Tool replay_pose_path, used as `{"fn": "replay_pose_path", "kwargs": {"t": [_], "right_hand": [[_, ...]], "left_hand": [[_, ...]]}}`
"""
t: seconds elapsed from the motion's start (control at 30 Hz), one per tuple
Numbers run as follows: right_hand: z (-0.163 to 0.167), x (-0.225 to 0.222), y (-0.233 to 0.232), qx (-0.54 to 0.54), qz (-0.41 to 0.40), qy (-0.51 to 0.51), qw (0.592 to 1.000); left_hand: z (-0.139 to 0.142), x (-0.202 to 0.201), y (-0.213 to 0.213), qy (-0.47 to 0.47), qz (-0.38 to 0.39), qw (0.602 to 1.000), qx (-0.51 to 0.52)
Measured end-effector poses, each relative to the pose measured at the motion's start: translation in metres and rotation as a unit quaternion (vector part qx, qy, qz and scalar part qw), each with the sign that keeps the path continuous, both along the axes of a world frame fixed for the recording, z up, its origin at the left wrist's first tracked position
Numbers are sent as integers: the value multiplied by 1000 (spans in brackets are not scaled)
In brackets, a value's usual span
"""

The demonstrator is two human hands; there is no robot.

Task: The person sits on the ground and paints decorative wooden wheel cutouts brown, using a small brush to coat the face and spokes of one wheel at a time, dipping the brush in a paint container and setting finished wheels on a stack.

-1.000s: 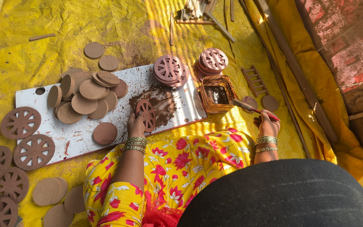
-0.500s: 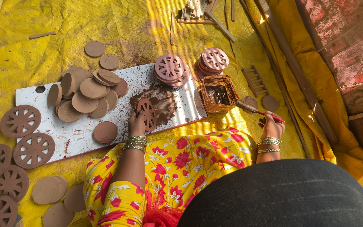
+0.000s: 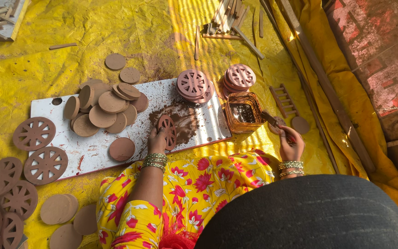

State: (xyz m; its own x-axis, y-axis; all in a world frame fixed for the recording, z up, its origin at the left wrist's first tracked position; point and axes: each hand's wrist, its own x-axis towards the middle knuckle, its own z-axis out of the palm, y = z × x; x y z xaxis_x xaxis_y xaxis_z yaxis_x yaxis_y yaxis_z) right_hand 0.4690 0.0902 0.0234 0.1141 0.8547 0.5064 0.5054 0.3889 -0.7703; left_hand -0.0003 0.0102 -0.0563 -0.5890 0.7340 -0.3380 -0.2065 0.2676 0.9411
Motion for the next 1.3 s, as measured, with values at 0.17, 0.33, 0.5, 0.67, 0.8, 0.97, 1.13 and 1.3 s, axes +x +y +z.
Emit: {"fn": "replay_pose_path", "kwargs": {"t": [0.17,0.33,0.5,0.67,0.8,0.97,1.13,1.3], "right_hand": [[23,-22,-9,-59,83,-149,984],[47,-30,-24,-137,109,-173,969],[67,-37,-37,-189,80,-200,958],[76,-45,-41,-162,47,-185,968],[76,-41,-39,-171,34,-182,968],[64,-32,-35,-143,35,-189,971],[39,-24,-22,-104,12,-106,989],[12,-19,-8,-78,3,15,997]], "left_hand": [[0,0,3,-51,-11,999,10],[2,3,6,-44,-20,998,47],[5,5,8,-47,-18,998,34],[6,6,12,-56,-9,997,52],[4,6,14,-51,-11,997,60],[6,8,16,-92,5,993,75],[13,9,11,-27,-9,999,24],[13,11,10,1,-18,999,31]]}}
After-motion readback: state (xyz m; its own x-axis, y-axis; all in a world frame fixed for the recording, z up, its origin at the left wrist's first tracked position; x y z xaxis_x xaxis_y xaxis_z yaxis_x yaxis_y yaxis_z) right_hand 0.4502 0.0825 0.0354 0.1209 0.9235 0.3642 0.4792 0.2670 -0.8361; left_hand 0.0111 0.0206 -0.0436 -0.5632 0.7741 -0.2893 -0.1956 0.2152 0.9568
